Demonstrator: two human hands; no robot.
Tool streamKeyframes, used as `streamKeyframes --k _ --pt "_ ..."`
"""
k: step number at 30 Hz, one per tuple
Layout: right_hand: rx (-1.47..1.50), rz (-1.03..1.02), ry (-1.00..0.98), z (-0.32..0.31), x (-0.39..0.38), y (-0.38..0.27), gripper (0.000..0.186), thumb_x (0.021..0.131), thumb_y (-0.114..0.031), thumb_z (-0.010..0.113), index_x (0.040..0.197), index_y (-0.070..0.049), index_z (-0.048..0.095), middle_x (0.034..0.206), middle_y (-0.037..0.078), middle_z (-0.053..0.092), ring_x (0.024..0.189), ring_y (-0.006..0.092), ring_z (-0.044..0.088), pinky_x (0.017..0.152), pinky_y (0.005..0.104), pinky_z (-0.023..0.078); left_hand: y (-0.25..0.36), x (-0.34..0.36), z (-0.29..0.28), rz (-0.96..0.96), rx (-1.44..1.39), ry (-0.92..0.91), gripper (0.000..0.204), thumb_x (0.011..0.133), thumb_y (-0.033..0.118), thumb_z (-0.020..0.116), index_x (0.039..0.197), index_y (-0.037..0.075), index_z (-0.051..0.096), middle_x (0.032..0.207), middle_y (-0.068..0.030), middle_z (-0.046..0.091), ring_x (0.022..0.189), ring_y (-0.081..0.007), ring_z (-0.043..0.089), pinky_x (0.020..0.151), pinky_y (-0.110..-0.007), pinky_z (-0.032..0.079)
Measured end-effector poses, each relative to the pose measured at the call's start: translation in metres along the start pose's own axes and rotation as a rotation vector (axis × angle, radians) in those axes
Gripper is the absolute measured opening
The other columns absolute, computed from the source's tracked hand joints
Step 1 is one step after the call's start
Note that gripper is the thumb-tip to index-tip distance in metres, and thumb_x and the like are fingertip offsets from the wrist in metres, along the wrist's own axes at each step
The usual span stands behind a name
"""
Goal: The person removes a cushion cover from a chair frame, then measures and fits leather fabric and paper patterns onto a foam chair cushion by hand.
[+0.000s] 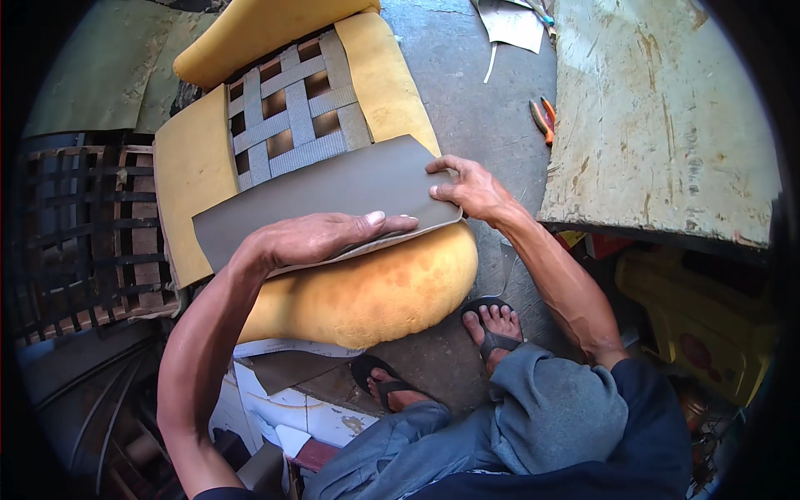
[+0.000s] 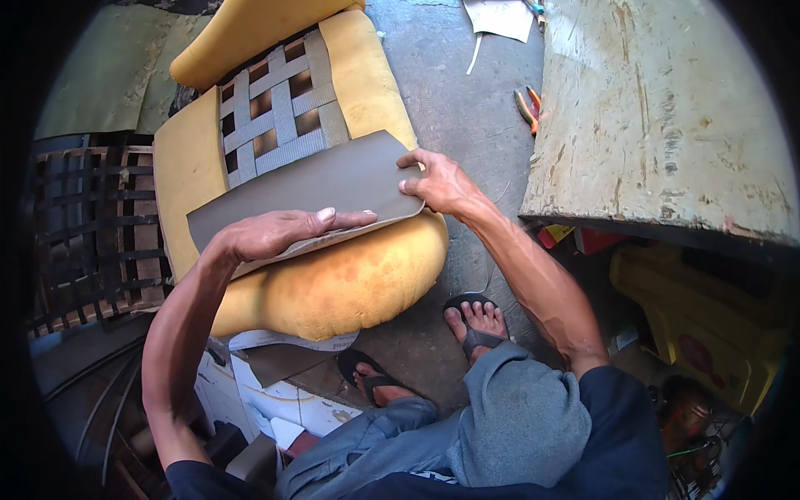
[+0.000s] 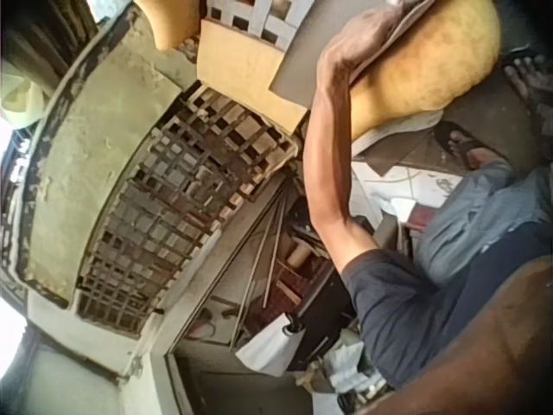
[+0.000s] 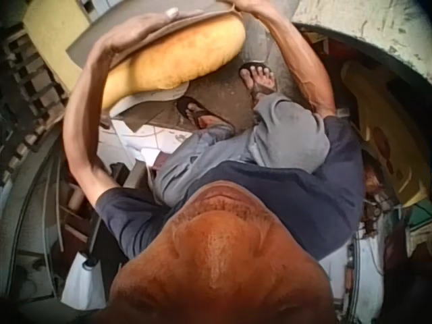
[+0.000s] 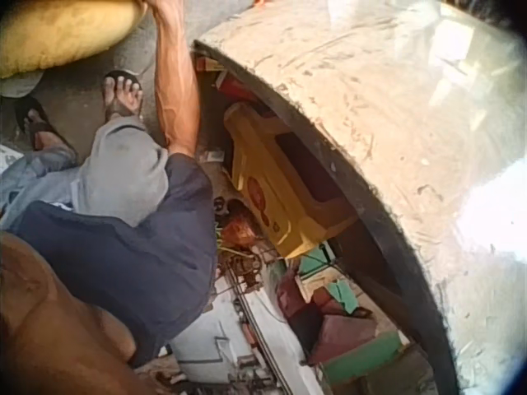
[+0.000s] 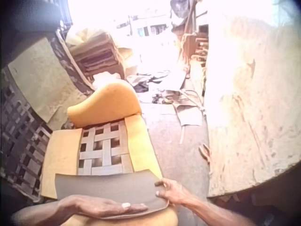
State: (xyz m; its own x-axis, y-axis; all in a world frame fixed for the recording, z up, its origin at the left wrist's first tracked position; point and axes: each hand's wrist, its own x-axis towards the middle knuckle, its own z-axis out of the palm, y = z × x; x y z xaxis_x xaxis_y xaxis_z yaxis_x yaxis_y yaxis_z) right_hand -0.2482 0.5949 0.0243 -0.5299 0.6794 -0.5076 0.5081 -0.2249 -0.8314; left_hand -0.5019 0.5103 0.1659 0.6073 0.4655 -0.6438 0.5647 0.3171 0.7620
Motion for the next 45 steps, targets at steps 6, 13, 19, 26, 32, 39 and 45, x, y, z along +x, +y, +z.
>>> streamKeyframes --k 6,13,19,26,32,39,45 --pt "-0.125 -0.06 -0.113 -0.01 0.002 0.015 0.041 0.093 -0.027 0.072 0.129 -0.009 0.068 0.11 0.019 0.074 0.101 0.0272 0.072 0.089 0.0391 0.056 -0.016 0.017 0.011 0.084 0.064 -0.006 0.072 0.11 0.059 0.024 0.163 0.009 0.031 0.169 -0.0164 0.027 0.158 -0.0301 0.022 0.129 -0.041 0.016" --pt "-0.16 -0.122 -0.087 -0.006 -0.016 0.028 0.039 0.096 -0.033 0.068 0.127 -0.011 0.069 0.124 0.021 0.071 0.117 0.0389 0.067 0.1 0.0441 0.052 0.002 0.01 0.03 0.047 0.187 0.107 0.064 0.11 0.045 0.037 0.163 0.01 0.029 0.168 -0.0198 0.027 0.158 -0.0344 0.021 0.129 -0.046 0.017" --pt "-0.413 -0.377 0.16 -0.021 -0.039 -0.033 0.044 0.102 -0.04 0.061 0.131 -0.008 0.068 0.123 0.019 0.069 0.115 0.0391 0.066 0.098 0.0443 0.053 0.004 0.006 0.037 -0.005 0.187 0.161 0.068 0.105 0.041 0.048 0.162 0.009 0.032 0.167 -0.02 0.031 0.157 -0.0348 0.024 0.128 -0.048 0.019" --pt "-0.046 -0.562 -0.347 0.016 -0.048 -0.037 0.061 0.105 -0.049 0.053 0.144 -0.003 0.057 0.135 0.023 0.063 0.126 0.0395 0.06 0.107 0.0452 0.047 0.003 0.001 0.036 -0.032 0.118 0.206 0.074 0.103 0.046 0.05 0.161 0.004 0.033 0.164 -0.0227 0.034 0.156 -0.0369 0.027 0.128 -0.046 0.021" --pt "-0.136 -0.534 -0.599 0.002 -0.035 -0.022 0.072 0.108 -0.058 0.036 0.155 -0.004 0.045 0.156 0.018 0.049 0.148 0.0353 0.039 0.124 0.0471 0.028 -0.051 -0.039 0.034 -0.068 0.093 0.215 0.084 0.105 0.067 0.031 0.162 0.005 0.029 0.167 -0.0191 0.032 0.157 -0.0347 0.024 0.128 -0.046 0.019" --pt "-0.056 -0.467 -0.646 0.003 -0.018 0.003 0.074 0.107 -0.062 0.033 0.154 -0.006 0.048 0.158 0.017 0.047 0.151 0.0344 0.035 0.126 0.0458 0.025 -0.142 -0.125 0.034 -0.577 -0.067 0.316 0.085 0.106 0.069 0.015 0.161 0.008 0.035 0.169 -0.0139 0.029 0.159 -0.0305 0.019 0.129 -0.038 0.016" --pt "0.021 -0.422 -0.701 -0.004 -0.019 -0.001 0.072 0.106 -0.061 0.038 0.153 -0.007 0.049 0.159 0.018 0.045 0.151 0.0337 0.035 0.125 0.0429 0.024 -0.206 -0.195 0.051 -0.705 -0.035 0.595 0.07 0.11 0.056 0.032 0.155 0.004 0.046 0.159 -0.0144 0.048 0.147 -0.028 0.044 0.123 -0.035 0.03"
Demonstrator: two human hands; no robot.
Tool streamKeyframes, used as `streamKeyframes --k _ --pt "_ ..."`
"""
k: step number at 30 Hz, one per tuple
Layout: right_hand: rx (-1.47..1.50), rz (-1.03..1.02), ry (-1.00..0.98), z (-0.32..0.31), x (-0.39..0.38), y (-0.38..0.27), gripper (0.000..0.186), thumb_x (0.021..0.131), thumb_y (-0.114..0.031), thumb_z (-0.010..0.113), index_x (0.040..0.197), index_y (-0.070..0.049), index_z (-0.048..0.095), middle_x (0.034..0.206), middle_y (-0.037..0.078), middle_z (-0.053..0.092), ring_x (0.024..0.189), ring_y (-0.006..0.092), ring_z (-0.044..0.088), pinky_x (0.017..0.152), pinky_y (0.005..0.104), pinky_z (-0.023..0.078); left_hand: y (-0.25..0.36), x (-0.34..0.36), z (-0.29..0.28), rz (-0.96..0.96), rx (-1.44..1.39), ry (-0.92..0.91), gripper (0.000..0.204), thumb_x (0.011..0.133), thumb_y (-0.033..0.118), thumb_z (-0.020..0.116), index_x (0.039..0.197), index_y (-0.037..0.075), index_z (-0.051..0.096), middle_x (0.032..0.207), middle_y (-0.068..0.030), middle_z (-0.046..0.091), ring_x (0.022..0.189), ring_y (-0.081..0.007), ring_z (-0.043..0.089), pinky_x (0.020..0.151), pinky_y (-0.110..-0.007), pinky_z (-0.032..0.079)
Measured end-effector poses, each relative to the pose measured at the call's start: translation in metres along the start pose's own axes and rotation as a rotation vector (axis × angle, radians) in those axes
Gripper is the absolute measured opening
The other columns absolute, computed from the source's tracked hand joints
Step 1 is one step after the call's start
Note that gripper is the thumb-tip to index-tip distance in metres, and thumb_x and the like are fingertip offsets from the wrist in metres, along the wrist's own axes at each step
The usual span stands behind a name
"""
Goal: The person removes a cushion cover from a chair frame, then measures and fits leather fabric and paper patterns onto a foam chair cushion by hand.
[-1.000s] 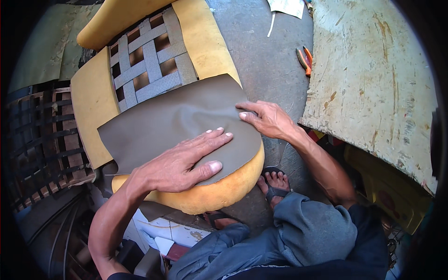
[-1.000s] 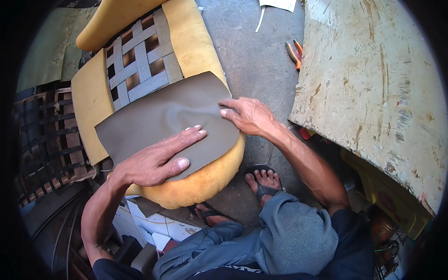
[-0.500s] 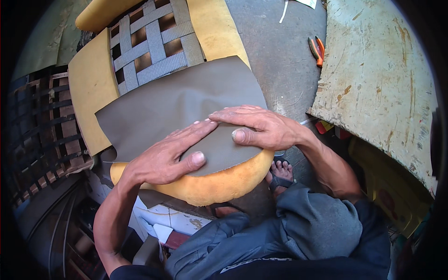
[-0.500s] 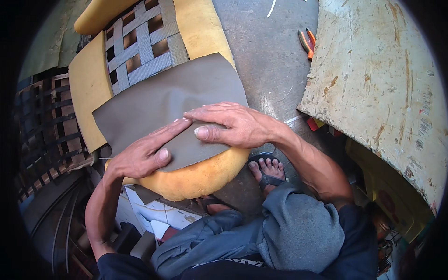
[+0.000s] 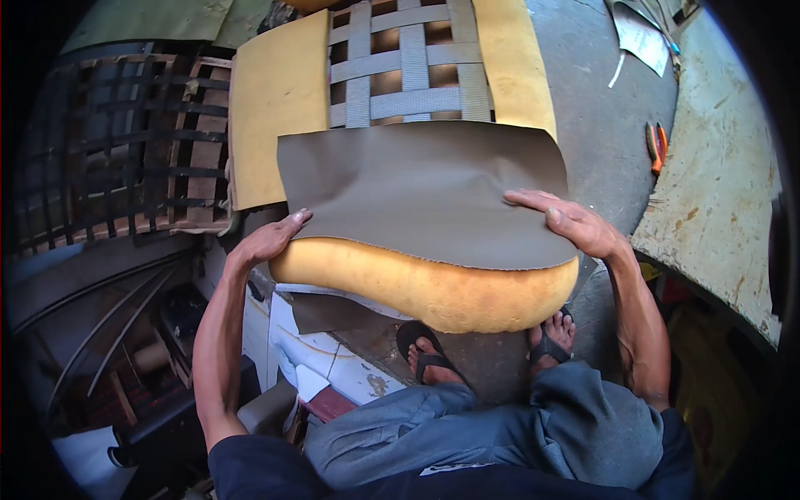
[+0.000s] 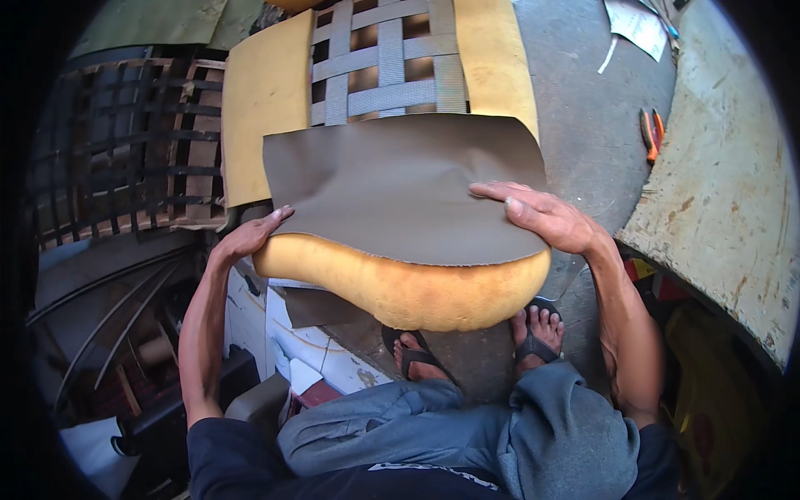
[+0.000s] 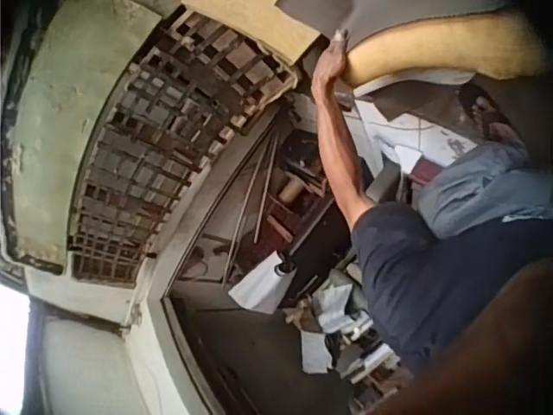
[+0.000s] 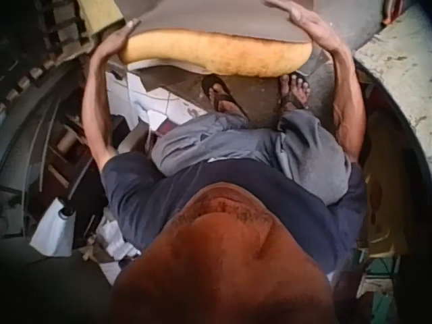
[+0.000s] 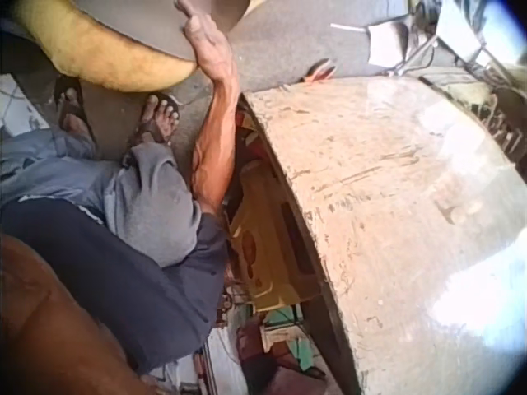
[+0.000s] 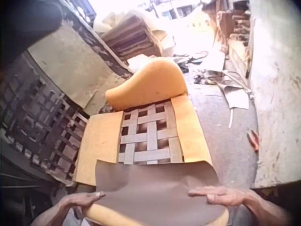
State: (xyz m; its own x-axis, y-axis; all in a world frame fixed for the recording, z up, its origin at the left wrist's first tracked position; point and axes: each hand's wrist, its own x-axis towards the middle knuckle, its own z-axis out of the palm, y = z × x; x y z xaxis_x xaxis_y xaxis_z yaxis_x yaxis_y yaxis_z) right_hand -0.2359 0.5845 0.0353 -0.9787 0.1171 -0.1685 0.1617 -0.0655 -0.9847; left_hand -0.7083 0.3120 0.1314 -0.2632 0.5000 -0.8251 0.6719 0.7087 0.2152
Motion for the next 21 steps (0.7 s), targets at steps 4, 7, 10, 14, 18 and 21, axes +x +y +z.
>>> streamKeyframes --k 4,7,10,14,18,21 --pt "-0.049 0.059 0.004 0.0 0.002 -0.011 0.073 0.107 -0.058 0.036 0.153 -0.003 0.048 0.159 0.02 0.044 0.152 0.0333 0.034 0.125 0.0423 0.022 -0.015 -0.011 -0.004 -0.247 -0.1 0.166 0.067 0.105 0.055 0.051 0.138 -0.001 0.064 0.128 -0.0146 0.071 0.118 -0.0258 0.066 0.104 -0.036 0.048" --pt "-0.067 0.065 -0.019 -0.001 0.005 -0.015 0.075 0.106 -0.058 0.036 0.153 -0.001 0.048 0.159 0.021 0.044 0.152 0.0332 0.033 0.126 0.0421 0.021 -0.019 -0.013 -0.004 -0.45 -0.291 0.266 0.054 0.096 0.049 0.07 0.112 -0.002 0.075 0.105 -0.0128 0.074 0.095 -0.0205 0.068 0.092 -0.036 0.051" --pt "-0.077 0.052 -0.034 -0.001 0.009 -0.009 0.077 0.106 -0.06 0.036 0.152 0.0 0.048 0.159 0.021 0.044 0.152 0.0329 0.033 0.126 0.0418 0.021 -0.024 -0.015 -0.001 -0.44 -0.329 0.308 0.05 0.096 0.047 0.072 0.108 -0.002 0.075 0.099 -0.0108 0.074 0.089 -0.0187 0.067 0.087 -0.036 0.05" --pt "-0.028 0.11 0.002 -0.004 0.008 0.0 0.079 0.106 -0.064 0.033 0.152 -0.002 0.05 0.159 0.019 0.045 0.149 0.0317 0.038 0.124 0.0413 0.025 -0.031 -0.01 0.01 -0.413 -0.385 0.437 0.041 0.093 0.042 0.074 0.099 0.001 0.074 0.086 -0.0069 0.07 0.075 -0.0173 0.063 0.072 -0.036 0.05" --pt "0.067 0.193 0.08 0.002 0.004 -0.001 0.075 0.107 -0.063 0.032 0.153 -0.006 0.051 0.149 0.016 0.056 0.136 0.0275 0.052 0.117 0.0377 0.035 -0.031 -0.002 0.006 -0.433 -0.417 0.366 0.042 0.092 0.04 0.074 0.106 0.0 0.073 0.095 -0.0126 0.074 0.087 -0.0246 0.069 0.081 -0.04 0.053" --pt "0.076 0.178 0.081 0.003 0.009 0.009 0.069 0.109 -0.057 0.035 0.152 -0.005 0.051 0.145 0.016 0.059 0.134 0.026 0.054 0.116 0.0359 0.037 0.008 -0.005 0.001 -0.386 0.313 0.538 0.046 0.092 0.035 0.071 0.122 -0.001 0.069 0.122 -0.0246 0.071 0.12 -0.0401 0.065 0.101 -0.049 0.051"
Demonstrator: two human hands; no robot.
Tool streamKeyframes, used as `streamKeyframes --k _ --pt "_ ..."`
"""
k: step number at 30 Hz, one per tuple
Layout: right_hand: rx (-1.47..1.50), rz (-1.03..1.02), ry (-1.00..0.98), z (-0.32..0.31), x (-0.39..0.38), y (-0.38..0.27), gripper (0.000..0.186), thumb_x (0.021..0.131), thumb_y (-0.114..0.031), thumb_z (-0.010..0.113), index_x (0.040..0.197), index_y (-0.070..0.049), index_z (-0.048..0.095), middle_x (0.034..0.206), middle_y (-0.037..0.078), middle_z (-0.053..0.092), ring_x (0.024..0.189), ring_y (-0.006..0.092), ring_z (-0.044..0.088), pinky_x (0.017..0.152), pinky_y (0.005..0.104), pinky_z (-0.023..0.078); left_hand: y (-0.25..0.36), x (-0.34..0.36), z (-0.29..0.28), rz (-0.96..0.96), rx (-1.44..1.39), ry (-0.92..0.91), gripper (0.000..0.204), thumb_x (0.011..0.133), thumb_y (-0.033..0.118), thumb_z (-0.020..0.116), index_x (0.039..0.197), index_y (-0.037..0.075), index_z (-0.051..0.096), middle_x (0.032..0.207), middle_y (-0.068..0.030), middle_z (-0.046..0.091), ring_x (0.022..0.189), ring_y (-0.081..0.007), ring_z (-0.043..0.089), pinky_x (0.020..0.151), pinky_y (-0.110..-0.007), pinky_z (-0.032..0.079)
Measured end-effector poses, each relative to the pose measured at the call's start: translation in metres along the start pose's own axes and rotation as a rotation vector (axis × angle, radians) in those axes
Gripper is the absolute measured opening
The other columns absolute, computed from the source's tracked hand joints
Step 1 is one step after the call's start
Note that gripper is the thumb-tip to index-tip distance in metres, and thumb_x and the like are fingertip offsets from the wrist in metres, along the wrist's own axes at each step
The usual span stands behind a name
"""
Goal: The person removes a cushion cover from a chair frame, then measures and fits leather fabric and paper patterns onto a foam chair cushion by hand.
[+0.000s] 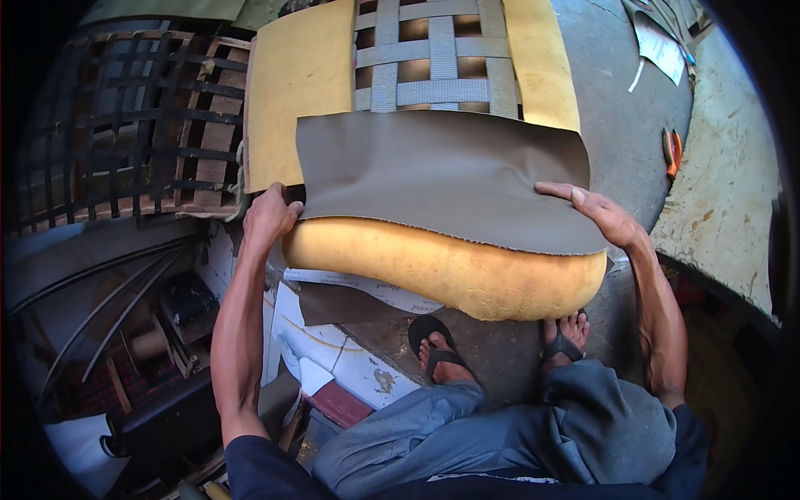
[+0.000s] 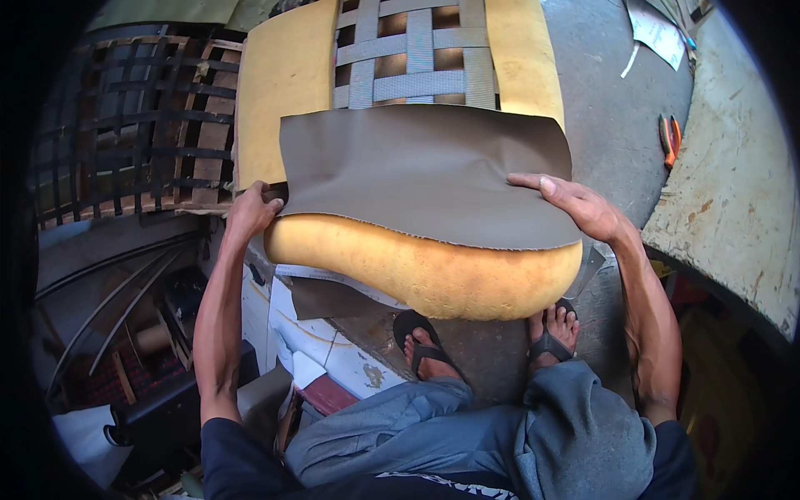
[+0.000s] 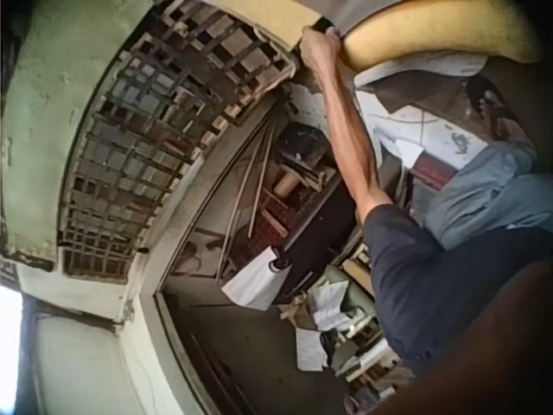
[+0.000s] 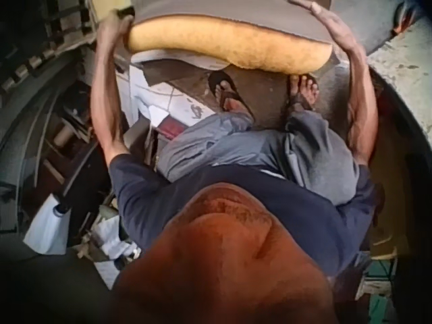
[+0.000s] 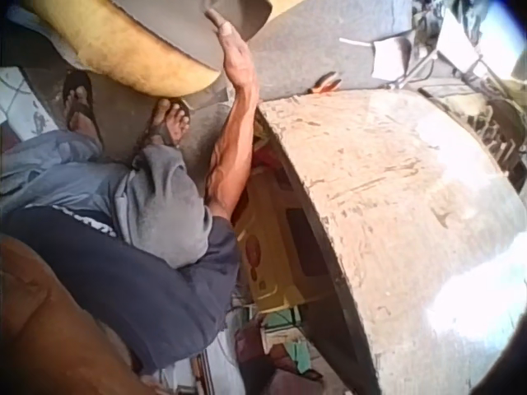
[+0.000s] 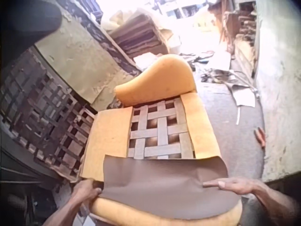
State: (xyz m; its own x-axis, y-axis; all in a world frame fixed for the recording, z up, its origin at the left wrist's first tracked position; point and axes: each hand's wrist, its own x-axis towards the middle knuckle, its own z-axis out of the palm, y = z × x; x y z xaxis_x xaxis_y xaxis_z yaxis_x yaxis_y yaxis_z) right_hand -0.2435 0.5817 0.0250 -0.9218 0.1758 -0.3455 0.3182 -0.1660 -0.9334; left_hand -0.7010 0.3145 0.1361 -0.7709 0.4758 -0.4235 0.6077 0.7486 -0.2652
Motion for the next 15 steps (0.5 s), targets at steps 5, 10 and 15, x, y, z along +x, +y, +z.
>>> streamKeyframes --k 5,10,15 --pt "-0.134 -0.018 -0.006 -0.02 0.001 -0.014 0.07 0.104 -0.058 0.052 0.149 -0.004 0.055 0.143 0.016 0.062 0.135 0.0266 0.055 0.113 0.0375 0.042 0.123 -0.041 -0.051 0.572 -0.51 -0.097 0.047 0.102 0.038 0.061 0.134 0.005 0.066 0.129 -0.0213 0.07 0.119 -0.0357 0.068 0.103 -0.042 0.051" --pt "-0.246 -0.328 -0.066 0.005 0.0 -0.088 0.068 0.104 -0.056 0.053 0.151 -0.007 0.053 0.148 0.019 0.058 0.138 0.0301 0.054 0.115 0.0393 0.041 0.204 -0.079 -0.07 0.914 -0.492 -0.443 0.062 0.11 0.053 0.04 0.147 0.005 0.056 0.145 -0.0138 0.062 0.137 -0.0281 0.056 0.113 -0.038 0.043" --pt "-0.385 -0.426 -0.204 0.032 -0.011 -0.099 0.072 0.101 -0.06 0.054 0.15 -0.006 0.053 0.149 0.022 0.055 0.139 0.0406 0.05 0.118 0.0458 0.039 0.2 -0.105 -0.055 1.04 -0.482 -0.547 0.066 0.109 0.061 0.025 0.156 0.018 0.046 0.163 -0.0164 0.04 0.15 -0.0369 0.037 0.123 -0.041 0.032"
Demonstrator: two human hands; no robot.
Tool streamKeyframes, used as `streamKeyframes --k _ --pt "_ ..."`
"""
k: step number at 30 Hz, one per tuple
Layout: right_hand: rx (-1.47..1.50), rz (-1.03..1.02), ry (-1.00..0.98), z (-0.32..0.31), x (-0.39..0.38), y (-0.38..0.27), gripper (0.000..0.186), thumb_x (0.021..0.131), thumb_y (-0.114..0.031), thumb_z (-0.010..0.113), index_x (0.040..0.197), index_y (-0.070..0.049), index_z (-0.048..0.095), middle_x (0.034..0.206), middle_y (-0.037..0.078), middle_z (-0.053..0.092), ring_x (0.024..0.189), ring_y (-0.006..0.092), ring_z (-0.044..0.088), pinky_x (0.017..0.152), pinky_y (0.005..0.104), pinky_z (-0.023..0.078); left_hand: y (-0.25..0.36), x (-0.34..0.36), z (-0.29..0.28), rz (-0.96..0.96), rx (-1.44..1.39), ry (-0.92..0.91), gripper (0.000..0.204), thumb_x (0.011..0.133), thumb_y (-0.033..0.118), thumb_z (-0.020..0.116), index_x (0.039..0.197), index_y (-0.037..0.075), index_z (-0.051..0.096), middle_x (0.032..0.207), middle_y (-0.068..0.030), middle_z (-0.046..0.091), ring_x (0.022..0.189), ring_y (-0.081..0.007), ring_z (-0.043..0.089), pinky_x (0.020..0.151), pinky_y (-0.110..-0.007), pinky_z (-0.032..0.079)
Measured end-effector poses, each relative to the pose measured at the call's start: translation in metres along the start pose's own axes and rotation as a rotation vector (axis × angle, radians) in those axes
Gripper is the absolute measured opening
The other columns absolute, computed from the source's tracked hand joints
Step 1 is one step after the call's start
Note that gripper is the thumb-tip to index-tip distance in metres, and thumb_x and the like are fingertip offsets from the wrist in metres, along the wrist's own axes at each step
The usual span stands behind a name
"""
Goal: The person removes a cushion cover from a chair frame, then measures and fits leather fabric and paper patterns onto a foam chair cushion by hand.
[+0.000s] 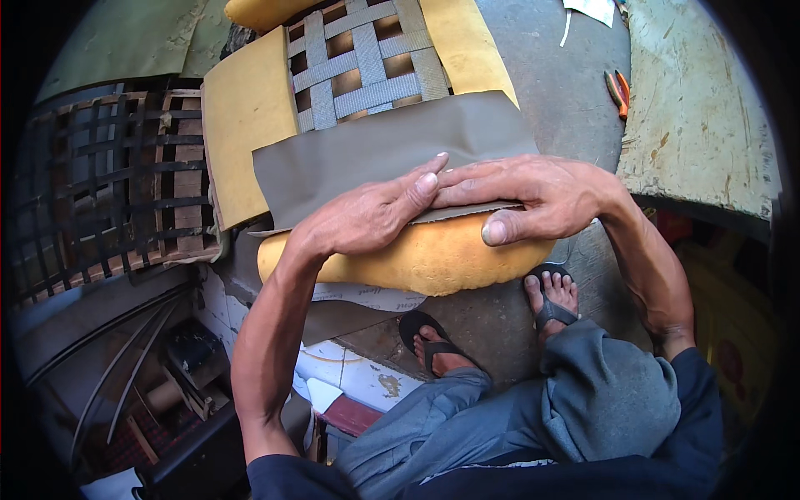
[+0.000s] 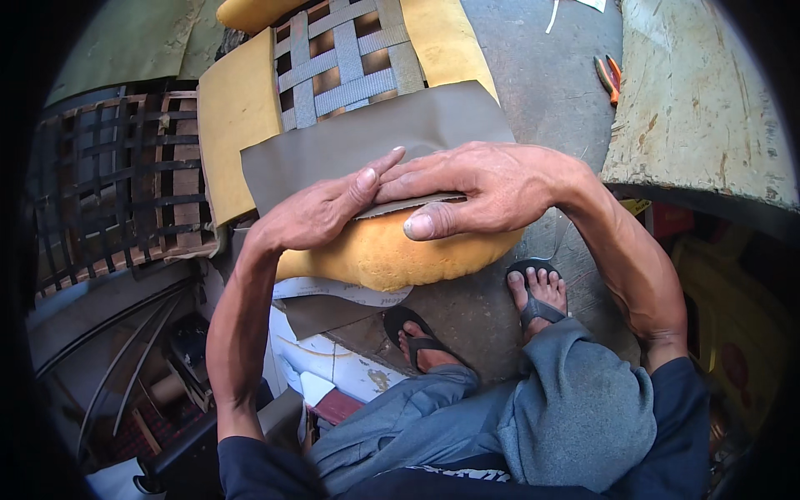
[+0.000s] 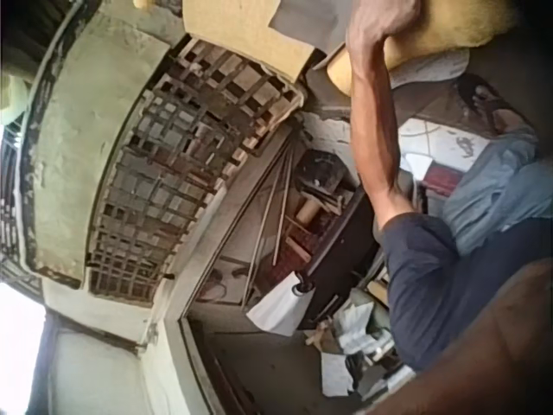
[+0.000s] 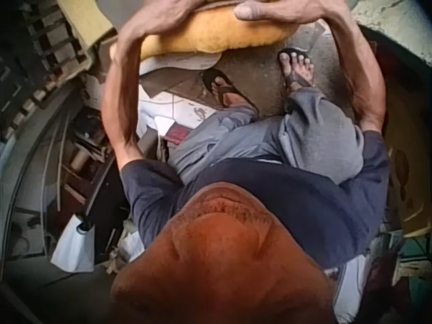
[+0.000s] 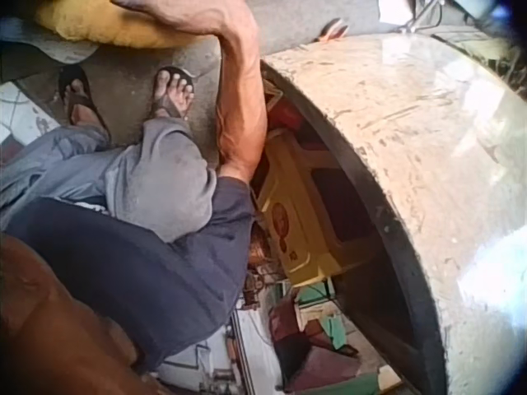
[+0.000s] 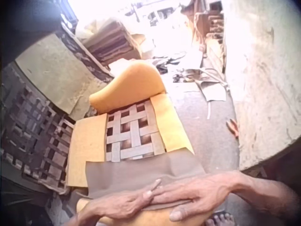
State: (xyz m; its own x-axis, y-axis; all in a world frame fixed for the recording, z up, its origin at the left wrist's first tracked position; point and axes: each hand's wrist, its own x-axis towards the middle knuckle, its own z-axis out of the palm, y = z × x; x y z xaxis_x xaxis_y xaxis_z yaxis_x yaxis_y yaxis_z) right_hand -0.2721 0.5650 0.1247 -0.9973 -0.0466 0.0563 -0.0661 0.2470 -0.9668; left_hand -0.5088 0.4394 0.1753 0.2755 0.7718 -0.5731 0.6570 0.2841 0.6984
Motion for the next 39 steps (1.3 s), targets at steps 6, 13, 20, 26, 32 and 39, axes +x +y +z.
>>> streamKeyframes --k 6,13,20,26,32,39 --pt "-0.258 -0.066 0.171 0.018 -0.007 0.005 0.075 0.098 -0.062 0.058 0.148 -0.006 0.054 0.15 0.019 0.054 0.138 0.0389 0.052 0.116 0.0474 0.04 -0.014 -0.011 0.026 0.026 0.003 0.176 0.064 0.111 0.053 0.033 0.154 0.009 0.047 0.159 -0.0178 0.046 0.147 -0.036 0.043 0.121 -0.041 0.033" --pt "-0.356 -0.166 0.285 0.026 -0.017 0.01 0.066 0.095 -0.061 0.061 0.145 -0.017 0.061 0.148 0.017 0.056 0.132 0.0375 0.056 0.112 0.0472 0.043 -0.008 -0.014 0.023 0.012 0.048 0.167 0.069 0.104 0.056 0.049 0.152 0.006 0.05 0.154 -0.0188 0.052 0.144 -0.0349 0.047 0.119 -0.042 0.036" --pt "-0.38 -0.192 0.373 0.035 -0.026 0.015 0.062 0.094 -0.056 0.065 0.142 -0.017 0.064 0.147 0.015 0.057 0.129 0.0369 0.058 0.11 0.0469 0.045 -0.01 -0.013 0.025 0.041 0.024 0.171 0.066 0.103 0.051 0.051 0.152 0.007 0.05 0.154 -0.0187 0.052 0.144 -0.0353 0.048 0.119 -0.042 0.036" --pt "-0.23 -0.122 0.388 0.035 -0.03 0.015 0.07 0.091 -0.057 0.067 0.143 -0.011 0.063 0.149 0.017 0.058 0.137 0.0375 0.054 0.117 0.0497 0.04 -0.015 -0.013 0.03 0.039 0.031 0.231 0.063 0.104 0.049 0.051 0.152 0.009 0.051 0.154 -0.0185 0.053 0.144 -0.0346 0.047 0.119 -0.041 0.036" --pt "-0.168 -0.109 0.438 0.035 -0.044 0.04 0.072 0.099 -0.063 0.051 0.147 -0.01 0.057 0.146 0.017 0.059 0.137 0.0359 0.053 0.118 0.0469 0.038 -0.011 -0.014 0.028 0.037 0.003 0.215 0.061 0.104 0.047 0.052 0.153 0.011 0.051 0.154 -0.0179 0.053 0.145 -0.0338 0.047 0.12 -0.041 0.035" --pt "0.064 -0.029 0.498 0.041 -0.059 0.076 0.077 0.104 -0.068 0.033 0.149 -0.009 0.055 0.15 0.017 0.055 0.144 0.0345 0.046 0.123 0.0433 0.032 -0.011 -0.013 0.03 0.04 0.011 0.222 0.059 0.104 0.047 0.052 0.152 0.012 0.052 0.154 -0.0176 0.053 0.145 -0.0339 0.047 0.12 -0.041 0.035"
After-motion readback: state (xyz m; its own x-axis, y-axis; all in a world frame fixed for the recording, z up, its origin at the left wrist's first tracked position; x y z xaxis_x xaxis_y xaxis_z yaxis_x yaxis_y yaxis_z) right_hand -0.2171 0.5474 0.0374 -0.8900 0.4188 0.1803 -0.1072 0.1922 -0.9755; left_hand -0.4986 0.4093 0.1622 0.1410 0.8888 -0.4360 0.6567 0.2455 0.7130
